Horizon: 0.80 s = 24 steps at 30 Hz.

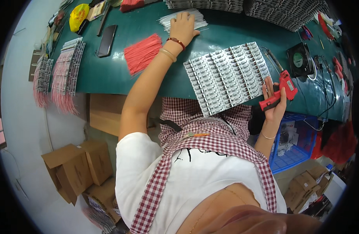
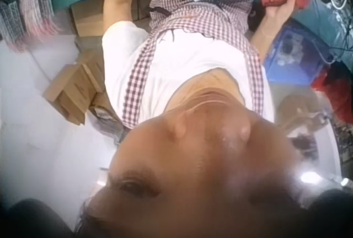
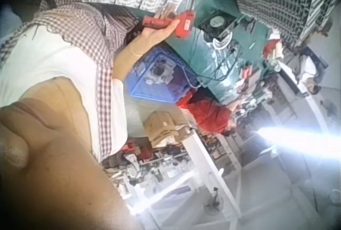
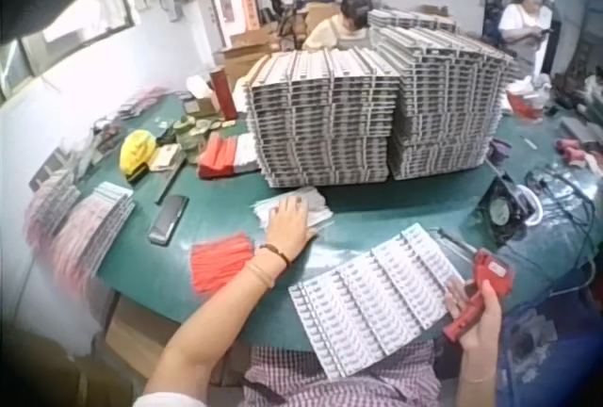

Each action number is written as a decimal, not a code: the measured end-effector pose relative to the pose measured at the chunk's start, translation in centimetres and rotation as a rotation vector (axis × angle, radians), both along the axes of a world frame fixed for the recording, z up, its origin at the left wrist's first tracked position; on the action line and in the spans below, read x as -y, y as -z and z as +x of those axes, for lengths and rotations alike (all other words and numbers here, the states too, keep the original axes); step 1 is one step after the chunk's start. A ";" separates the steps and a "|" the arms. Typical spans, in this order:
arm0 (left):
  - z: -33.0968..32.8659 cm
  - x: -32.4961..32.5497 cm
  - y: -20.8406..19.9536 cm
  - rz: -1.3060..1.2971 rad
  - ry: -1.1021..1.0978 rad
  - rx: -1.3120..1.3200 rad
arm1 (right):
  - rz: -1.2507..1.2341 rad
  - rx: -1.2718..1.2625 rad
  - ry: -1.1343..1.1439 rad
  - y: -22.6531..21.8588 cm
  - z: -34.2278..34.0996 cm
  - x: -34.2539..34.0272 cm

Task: The person uses a soldering iron to attach red and white wires to a grid-like circuit board. They pick up individual wires, place them into slots on the board, and apply heat with the soldering iron to secure them. The process is repeated for multiple wires across the board.

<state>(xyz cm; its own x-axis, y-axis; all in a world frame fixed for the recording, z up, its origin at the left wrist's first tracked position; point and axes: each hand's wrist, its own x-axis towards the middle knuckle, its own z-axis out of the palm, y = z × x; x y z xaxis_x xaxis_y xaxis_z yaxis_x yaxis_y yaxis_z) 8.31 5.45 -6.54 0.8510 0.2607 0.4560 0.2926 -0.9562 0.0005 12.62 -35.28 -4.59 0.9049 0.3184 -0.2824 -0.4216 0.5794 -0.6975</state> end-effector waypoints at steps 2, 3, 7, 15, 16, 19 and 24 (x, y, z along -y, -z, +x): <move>1.4 -0.2 0.4 0.001 -0.034 -0.007 | 0.029 -0.017 -0.010 -0.3 0.1 0.5; 1.8 -0.4 0.5 0.005 -0.060 0.048 | 0.041 -0.020 -0.020 -0.3 0.3 0.5; 3.7 -3.5 -0.3 -0.170 -0.247 -0.176 | 0.034 -0.017 -0.048 -0.7 0.8 0.4; 1.5 -2.4 1.7 -0.174 0.004 -0.107 | 0.053 -0.045 -0.058 -0.6 1.0 0.6; 1.1 -1.8 1.7 -0.173 -0.003 -0.079 | 0.058 -0.048 -0.062 -0.6 1.1 0.6; 0.0 -0.2 2.1 -0.127 0.048 -0.029 | 0.053 -0.047 -0.060 -0.6 1.2 0.5; -0.2 0.7 1.7 -0.119 0.030 -0.079 | 0.069 -0.060 -0.073 -0.5 1.4 0.7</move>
